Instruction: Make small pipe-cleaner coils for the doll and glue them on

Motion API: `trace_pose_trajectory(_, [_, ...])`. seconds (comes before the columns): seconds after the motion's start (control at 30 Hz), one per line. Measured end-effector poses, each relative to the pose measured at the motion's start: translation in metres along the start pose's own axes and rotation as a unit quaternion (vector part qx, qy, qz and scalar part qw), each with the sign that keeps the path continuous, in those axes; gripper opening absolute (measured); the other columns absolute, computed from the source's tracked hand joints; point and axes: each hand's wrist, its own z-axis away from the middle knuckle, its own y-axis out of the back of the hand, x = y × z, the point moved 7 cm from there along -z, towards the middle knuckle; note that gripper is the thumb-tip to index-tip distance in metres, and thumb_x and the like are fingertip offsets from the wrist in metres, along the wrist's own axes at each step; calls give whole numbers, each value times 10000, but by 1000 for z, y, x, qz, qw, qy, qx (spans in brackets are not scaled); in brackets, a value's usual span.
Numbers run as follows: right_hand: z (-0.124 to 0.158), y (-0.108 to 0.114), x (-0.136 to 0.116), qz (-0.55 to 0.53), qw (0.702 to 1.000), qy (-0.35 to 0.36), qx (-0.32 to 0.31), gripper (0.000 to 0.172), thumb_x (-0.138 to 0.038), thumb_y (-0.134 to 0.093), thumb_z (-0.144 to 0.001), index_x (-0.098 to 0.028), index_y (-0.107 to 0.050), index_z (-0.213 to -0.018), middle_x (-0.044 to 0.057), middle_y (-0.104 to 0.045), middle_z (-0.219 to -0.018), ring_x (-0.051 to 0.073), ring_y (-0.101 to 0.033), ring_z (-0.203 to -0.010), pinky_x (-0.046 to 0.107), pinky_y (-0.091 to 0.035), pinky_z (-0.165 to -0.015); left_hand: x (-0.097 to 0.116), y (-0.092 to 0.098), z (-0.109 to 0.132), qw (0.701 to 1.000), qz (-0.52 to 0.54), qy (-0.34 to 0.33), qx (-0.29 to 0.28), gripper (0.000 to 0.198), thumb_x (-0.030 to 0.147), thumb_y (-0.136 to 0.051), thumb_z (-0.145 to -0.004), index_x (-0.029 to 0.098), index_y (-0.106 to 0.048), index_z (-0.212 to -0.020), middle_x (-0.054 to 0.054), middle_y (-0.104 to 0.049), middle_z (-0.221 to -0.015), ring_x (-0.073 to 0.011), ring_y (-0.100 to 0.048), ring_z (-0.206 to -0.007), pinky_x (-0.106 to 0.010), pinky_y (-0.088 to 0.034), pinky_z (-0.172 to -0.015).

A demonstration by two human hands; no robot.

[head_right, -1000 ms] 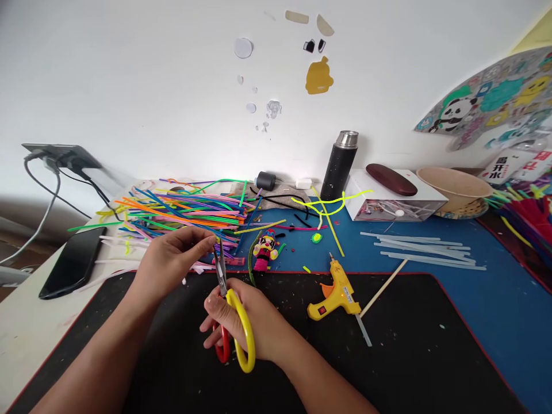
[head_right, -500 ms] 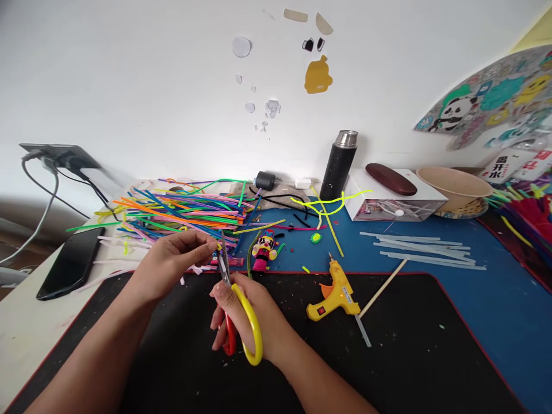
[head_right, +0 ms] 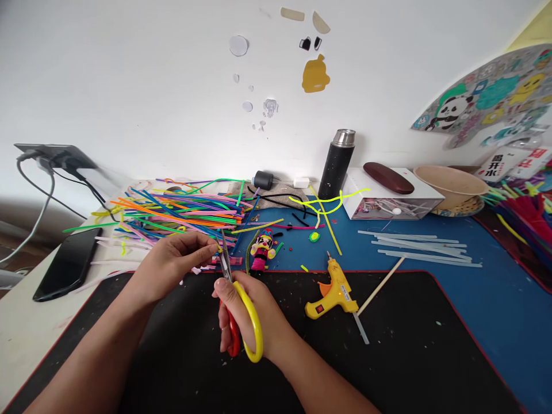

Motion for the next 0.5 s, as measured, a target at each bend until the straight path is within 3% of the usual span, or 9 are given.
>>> trace_pose_trajectory(0.5, [-1, 3, 2, 5, 1000, 3, 7, 586, -801, -570, -944, -215, -558, -958, -101, -516, -467, 109, -475, -298, 199, -412, -361, -1, -1, -1, 1000, -26, -2, -5, 401, 589, -750, -812, 192, -768, -755, -41, -733, -712, -185, -610, -630, -273, -491, -587])
